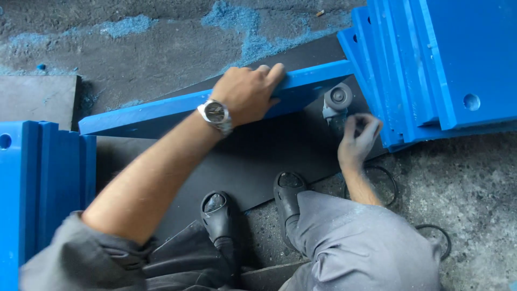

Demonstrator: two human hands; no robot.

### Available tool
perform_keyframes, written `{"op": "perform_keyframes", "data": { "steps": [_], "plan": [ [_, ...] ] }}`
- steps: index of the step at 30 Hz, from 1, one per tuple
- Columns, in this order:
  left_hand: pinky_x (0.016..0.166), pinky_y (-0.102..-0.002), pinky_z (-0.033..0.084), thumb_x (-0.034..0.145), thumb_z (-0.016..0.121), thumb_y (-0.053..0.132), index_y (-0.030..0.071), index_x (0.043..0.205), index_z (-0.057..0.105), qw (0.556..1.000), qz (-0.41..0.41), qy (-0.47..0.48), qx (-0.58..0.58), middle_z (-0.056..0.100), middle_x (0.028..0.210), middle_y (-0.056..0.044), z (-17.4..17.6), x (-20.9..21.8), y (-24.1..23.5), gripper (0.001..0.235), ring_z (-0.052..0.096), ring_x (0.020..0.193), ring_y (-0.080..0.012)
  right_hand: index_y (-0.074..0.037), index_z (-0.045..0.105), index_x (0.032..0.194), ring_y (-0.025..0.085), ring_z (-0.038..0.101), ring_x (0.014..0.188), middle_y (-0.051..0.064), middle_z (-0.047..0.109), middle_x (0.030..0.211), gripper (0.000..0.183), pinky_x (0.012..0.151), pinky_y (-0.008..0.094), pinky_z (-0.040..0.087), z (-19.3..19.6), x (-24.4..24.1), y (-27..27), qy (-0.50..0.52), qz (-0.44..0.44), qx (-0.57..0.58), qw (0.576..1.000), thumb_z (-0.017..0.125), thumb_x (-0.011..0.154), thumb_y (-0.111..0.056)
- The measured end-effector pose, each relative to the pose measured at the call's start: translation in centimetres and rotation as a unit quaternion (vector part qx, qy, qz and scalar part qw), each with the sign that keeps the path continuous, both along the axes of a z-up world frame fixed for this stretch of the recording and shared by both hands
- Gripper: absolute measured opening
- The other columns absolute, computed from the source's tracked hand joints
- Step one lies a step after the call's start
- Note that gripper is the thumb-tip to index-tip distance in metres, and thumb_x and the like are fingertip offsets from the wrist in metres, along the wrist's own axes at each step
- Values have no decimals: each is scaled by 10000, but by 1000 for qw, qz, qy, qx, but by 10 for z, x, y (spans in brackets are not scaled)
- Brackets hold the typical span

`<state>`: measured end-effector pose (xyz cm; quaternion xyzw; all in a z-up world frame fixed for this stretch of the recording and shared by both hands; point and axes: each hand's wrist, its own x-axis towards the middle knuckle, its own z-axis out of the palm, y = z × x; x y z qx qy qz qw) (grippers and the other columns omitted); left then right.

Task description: Grinding the edges of blue plastic slabs using a handheld angle grinder.

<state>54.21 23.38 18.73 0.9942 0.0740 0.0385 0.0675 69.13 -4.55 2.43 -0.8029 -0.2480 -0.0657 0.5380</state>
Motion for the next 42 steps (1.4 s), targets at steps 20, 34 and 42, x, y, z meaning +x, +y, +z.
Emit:
{"op": "perform_keyframes", "data": {
  "steps": [20,34,42],
  "plan": [
    [512,-311,530,965,685,618,90,964,615,988,46,-78,129,697,753,-58,-4,-84,43,533,691,609,-186,13,505,1300,459,596,1069,253,555,1276,737,847,537,516,-99,24,-41,87,-67,-373,921,873,789,-371],
    [528,-331,531,956,681,551,56,1110,608,992,67,-56,91,684,804,-88,-14,-47,8,524,679,641,-197,40,551,1286,270,680,893,161,669,1055,605,780,414,594,157,-28,-100,350,210,93,908,797,801,-225],
    [548,-339,553,906,696,564,84,1104,615,989,73,-45,119,710,867,-104,2,-110,26,525,711,699,-219,12,515,1391,288,696,1031,169,588,1166,691,936,451,616,245,71,-115,186,247,79,948,761,840,-325]
  ]
}}
